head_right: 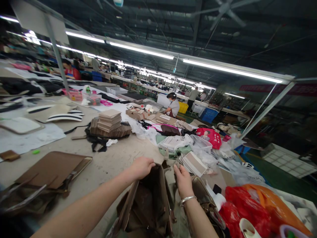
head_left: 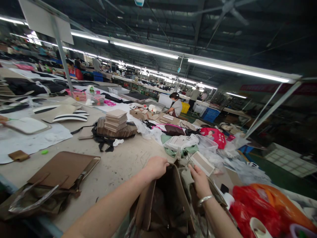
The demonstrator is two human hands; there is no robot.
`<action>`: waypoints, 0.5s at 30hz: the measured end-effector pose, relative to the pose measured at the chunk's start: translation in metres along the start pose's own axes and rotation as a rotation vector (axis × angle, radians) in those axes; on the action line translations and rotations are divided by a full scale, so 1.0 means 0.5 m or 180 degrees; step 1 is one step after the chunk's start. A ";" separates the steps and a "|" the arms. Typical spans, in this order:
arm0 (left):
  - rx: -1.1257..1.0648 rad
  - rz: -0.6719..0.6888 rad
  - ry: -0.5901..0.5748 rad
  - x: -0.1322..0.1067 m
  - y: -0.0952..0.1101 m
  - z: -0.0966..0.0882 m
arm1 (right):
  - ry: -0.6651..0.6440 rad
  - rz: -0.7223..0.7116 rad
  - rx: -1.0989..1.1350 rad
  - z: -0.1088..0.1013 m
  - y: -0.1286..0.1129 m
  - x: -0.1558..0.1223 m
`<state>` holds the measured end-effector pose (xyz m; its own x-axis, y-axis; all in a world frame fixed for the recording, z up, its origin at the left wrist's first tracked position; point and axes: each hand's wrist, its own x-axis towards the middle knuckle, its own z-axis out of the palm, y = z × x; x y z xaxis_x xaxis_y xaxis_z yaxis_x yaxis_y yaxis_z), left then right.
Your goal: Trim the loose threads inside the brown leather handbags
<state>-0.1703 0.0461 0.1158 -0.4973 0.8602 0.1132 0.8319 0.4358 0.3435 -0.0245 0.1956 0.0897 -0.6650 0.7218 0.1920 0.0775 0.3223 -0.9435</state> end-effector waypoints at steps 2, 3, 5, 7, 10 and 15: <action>-0.0009 -0.0026 -0.0022 0.000 -0.003 -0.002 | -0.0048 0.0434 0.0690 -0.023 0.009 -0.005; -0.0013 -0.0042 -0.0039 0.000 -0.003 -0.002 | -0.0054 0.0569 0.0880 -0.033 0.012 -0.008; -0.0017 -0.0062 -0.0073 0.000 -0.002 -0.003 | 0.0001 0.0691 0.0969 -0.047 0.014 -0.012; -0.0013 -0.0046 -0.0089 0.000 -0.001 -0.003 | -0.0004 0.0648 0.0761 -0.050 0.007 -0.014; 0.0026 -0.0015 -0.0084 0.002 0.002 0.000 | -0.0094 0.0185 0.0040 -0.033 -0.021 -0.011; 0.0089 -0.0036 -0.0051 0.004 0.003 0.005 | -0.0448 -0.0803 -0.1515 0.022 -0.071 0.015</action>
<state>-0.1694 0.0494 0.1140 -0.5028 0.8593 0.0943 0.8330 0.4524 0.3185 -0.0401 0.1828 0.1216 -0.7967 0.5080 0.3274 0.2082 0.7393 -0.6404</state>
